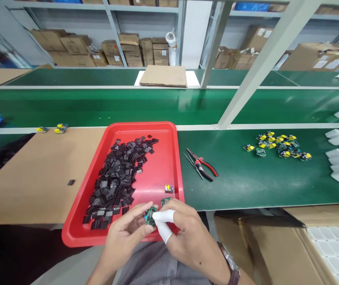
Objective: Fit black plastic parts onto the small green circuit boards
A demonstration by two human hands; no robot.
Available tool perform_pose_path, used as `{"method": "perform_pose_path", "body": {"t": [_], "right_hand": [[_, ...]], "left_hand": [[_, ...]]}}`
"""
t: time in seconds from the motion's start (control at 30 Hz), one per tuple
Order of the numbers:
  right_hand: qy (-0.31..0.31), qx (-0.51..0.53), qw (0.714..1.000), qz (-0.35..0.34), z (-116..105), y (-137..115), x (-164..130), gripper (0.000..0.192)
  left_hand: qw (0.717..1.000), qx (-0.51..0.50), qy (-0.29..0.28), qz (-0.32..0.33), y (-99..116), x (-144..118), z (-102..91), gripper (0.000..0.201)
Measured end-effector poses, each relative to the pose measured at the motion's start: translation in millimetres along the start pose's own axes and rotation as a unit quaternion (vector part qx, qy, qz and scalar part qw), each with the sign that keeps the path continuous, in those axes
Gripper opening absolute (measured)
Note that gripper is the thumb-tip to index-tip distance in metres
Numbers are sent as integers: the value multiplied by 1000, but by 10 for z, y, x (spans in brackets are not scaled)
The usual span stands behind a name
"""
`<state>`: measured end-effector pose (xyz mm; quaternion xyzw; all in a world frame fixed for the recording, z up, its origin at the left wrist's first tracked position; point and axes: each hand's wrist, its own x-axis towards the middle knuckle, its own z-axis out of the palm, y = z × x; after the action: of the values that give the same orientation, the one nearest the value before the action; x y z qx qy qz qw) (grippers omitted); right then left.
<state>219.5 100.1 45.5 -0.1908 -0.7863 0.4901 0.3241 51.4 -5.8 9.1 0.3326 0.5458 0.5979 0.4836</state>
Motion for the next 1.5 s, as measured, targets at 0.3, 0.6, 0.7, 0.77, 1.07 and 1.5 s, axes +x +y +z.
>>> {"method": "perform_pose_path", "body": {"t": [0.3,0.6,0.7,0.77,1.07,1.5], "right_hand": [[-29,-30,999,-15,-4,12,-4,34],[-1,-26,999,34,48,36,4,23],[-18,-22,999,18,39,43,-6,27],[-29,-19,999,3,25,59,-9,30],[-27,24,999,-27,-30,134,-2,38],[32,8,999,10,94,85,-18,31]], "left_hand": [[999,10,27,14,38,63,30,41],[1000,-9,13,18,27,51,20,43],[1000,-3,21,14,59,64,27,44],[1000,5,25,11,90,72,38,44],[999,-13,18,-26,105,55,57,39],[999,26,22,10,113,95,38,41]]}}
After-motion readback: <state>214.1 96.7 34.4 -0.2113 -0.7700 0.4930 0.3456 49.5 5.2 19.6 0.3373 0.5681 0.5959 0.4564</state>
